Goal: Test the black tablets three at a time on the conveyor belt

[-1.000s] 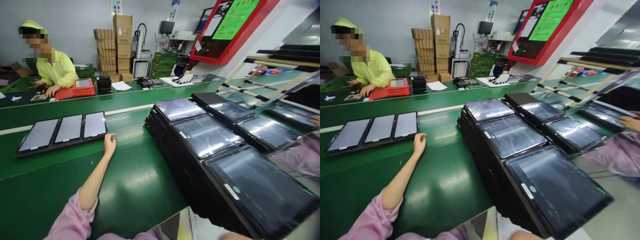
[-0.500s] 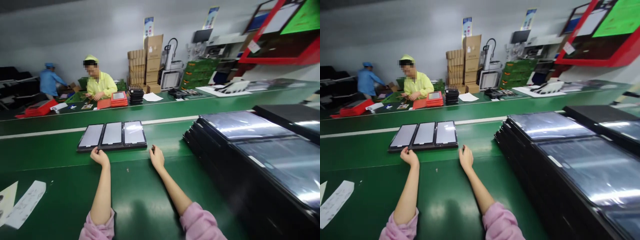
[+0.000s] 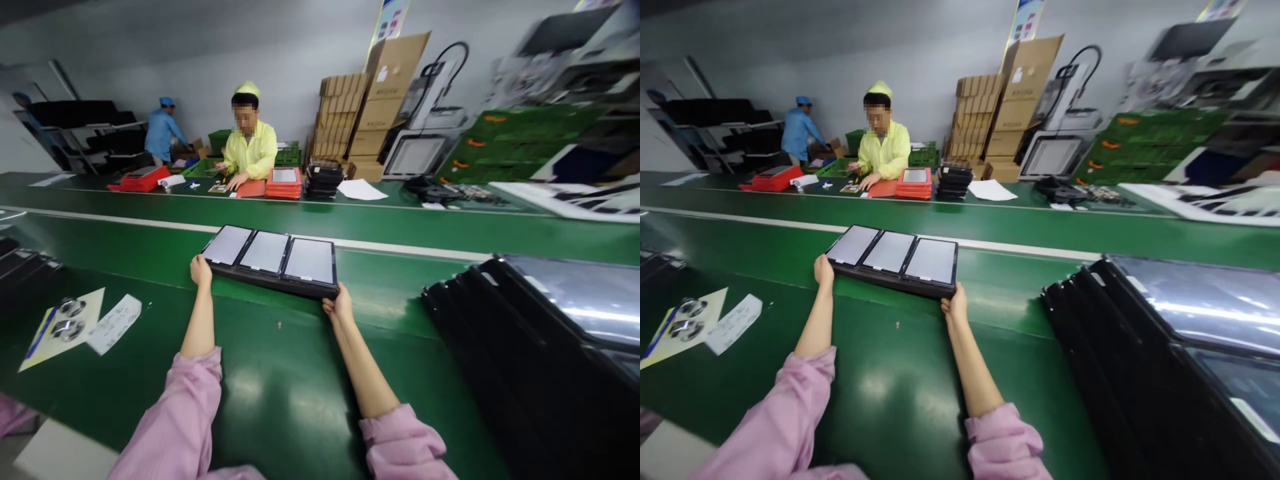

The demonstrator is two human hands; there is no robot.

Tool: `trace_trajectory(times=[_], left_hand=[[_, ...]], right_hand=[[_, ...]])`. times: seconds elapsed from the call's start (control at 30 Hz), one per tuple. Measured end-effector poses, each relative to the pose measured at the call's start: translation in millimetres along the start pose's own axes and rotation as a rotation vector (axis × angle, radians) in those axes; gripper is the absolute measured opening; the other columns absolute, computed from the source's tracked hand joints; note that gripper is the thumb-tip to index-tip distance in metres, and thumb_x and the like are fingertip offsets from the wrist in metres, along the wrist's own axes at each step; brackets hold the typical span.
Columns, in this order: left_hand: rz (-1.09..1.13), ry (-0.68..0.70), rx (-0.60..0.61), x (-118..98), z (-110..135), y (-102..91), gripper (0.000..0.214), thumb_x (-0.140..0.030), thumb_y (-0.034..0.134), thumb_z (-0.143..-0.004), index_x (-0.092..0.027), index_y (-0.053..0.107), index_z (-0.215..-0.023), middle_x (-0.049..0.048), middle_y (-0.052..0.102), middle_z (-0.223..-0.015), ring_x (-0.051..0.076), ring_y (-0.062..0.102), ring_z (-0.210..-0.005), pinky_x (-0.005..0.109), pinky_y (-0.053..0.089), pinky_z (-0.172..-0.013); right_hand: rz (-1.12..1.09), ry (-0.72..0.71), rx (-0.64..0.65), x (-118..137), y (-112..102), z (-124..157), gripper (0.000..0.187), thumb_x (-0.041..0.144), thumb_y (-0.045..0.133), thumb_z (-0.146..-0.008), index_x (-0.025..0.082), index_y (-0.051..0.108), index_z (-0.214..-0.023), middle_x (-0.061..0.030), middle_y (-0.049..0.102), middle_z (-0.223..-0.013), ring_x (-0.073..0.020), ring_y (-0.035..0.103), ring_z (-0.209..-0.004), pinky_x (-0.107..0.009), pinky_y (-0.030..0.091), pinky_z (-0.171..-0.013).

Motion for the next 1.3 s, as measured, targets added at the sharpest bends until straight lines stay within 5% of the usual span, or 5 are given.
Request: trace_trajectory(times=[0.6,0.8,1.03,1.17,1.3], left_hand=[[-0.237,0.344,0.237,2,40,-66.8,0.062,-0.029,0.009,-0.101,-0.010,0.068,-0.106,0.0128,0.070,-0.100,0.022,0.062,-0.093,0.031,0.045,-0.085],[-0.386,0.338,0.327,44,88,-138.4,0.048,-0.024,0.020,-0.094,-0.015,0.067,-0.085,0.0079,0.061,-0.072,0.025,0.057,-0.076,0.038,0.045,-0.080],[-0.537,0.204,0.279,112,171,-240.7,0.038,-0.026,0.031,-0.091,-0.020,0.068,-0.094,0.0081,0.066,-0.075,0.030,0.063,-0.076,0.043,0.050,-0.075],[-0.306,0.548,0.072,64,223,-255.8,0.045,-0.039,0.034,-0.099,-0.017,0.070,-0.114,0.0130,0.071,-0.102,0.031,0.066,-0.103,0.045,0.050,-0.095],[-0.346,0.913,0.273,15,273,-214.7,0.053,-0.050,0.036,-0.098,-0.015,0.074,-0.113,0.0191,0.059,-0.131,0.036,0.054,-0.124,0.056,0.038,-0.109]], right_hand=[[-0.330,0.040,-0.185,-101,-62,267,0.047,0.065,0.061,-0.069,0.021,0.046,-0.059,0.0062,0.041,-0.048,-0.0045,0.020,-0.035,-0.020,0.016,-0.035],[-0.080,0.046,-0.278,-98,-130,303,0.051,0.066,0.047,-0.080,0.025,0.035,-0.052,0.0072,0.026,-0.041,-0.0076,0.019,-0.035,-0.023,0.018,-0.034],[0.741,-0.326,-0.481,-32,-207,313,0.042,0.051,0.045,-0.094,0.018,0.071,-0.097,0.0017,0.049,-0.053,-0.0188,0.048,-0.051,-0.032,0.041,-0.054],[1.169,-0.846,-0.364,16,-174,328,0.053,0.046,0.031,-0.102,0.018,0.070,-0.122,-0.0017,0.056,-0.063,-0.0169,0.052,-0.056,-0.032,0.042,-0.062],[1.489,-1.035,0.070,19,-99,309,0.052,0.062,0.036,-0.100,0.034,0.071,-0.127,-0.0121,0.063,-0.125,-0.0313,0.055,-0.114,-0.052,0.038,-0.100]])
Point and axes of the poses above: each hand's wrist, its own z-axis away from the middle knuckle, its own y-axis out of the palm, x = y × z, the point moved 5 cm from there along -z, towards the middle knuckle
